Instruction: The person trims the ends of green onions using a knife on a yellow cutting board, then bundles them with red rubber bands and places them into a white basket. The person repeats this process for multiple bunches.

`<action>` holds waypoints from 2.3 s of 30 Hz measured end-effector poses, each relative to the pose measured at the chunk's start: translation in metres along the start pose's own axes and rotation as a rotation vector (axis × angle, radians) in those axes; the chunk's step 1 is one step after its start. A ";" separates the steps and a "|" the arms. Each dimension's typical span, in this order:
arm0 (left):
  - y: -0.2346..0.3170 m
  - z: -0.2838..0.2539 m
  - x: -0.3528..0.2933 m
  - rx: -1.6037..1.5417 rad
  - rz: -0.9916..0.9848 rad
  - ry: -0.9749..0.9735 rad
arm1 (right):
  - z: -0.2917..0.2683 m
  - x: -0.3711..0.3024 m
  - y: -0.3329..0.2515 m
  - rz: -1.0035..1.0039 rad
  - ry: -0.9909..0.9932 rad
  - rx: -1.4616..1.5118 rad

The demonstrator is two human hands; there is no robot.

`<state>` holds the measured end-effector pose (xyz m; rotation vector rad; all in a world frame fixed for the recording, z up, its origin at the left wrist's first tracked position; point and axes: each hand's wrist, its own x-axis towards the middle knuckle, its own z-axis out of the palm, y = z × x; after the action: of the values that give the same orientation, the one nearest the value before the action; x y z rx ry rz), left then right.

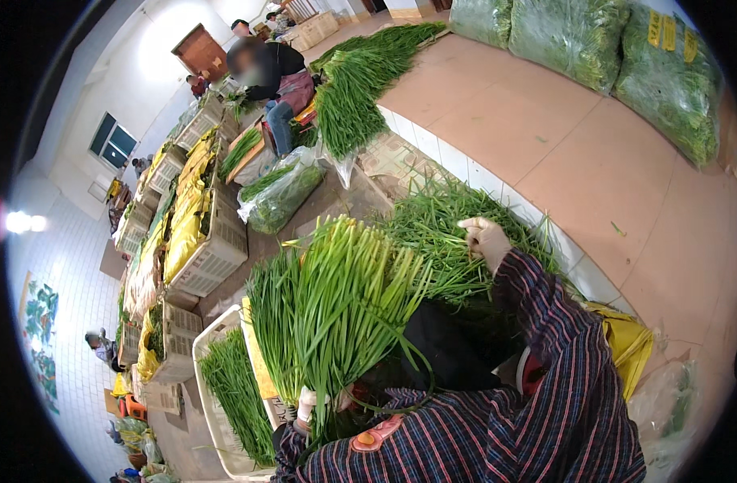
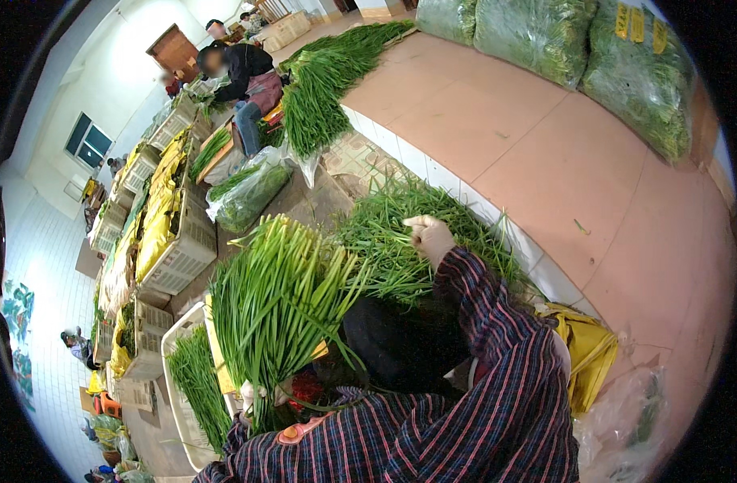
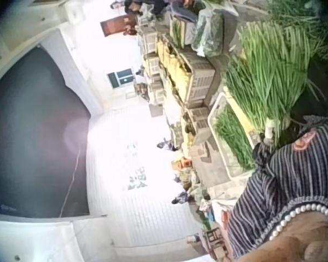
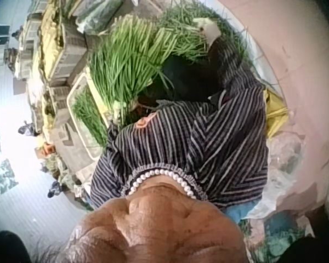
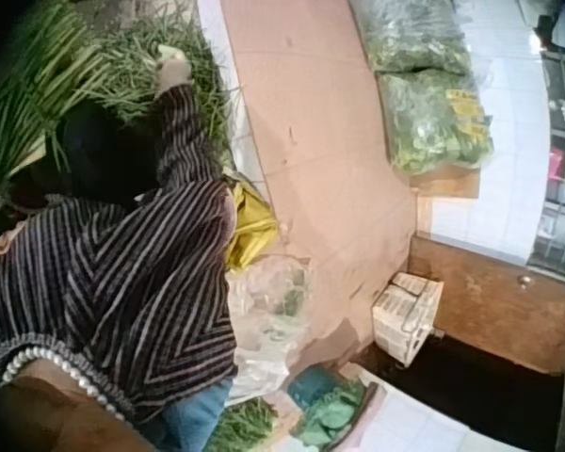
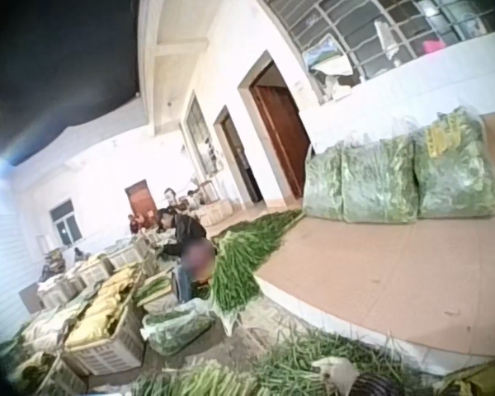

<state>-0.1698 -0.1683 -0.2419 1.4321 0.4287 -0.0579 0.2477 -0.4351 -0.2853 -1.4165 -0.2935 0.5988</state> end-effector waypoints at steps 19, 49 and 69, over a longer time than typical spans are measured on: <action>0.003 0.014 0.006 -0.013 -0.097 -0.093 | 0.059 -0.052 -0.059 0.180 -0.680 0.126; 0.068 0.091 0.014 0.029 -0.253 -0.055 | 0.052 -0.066 -0.096 -0.880 -0.010 -1.154; 0.081 0.118 0.014 0.025 -0.131 -0.218 | 0.014 -0.004 -0.038 -0.001 -0.083 -1.571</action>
<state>-0.1038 -0.2668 -0.1610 1.4039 0.3425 -0.3230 0.2449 -0.4272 -0.2454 -2.8768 -0.9502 0.3684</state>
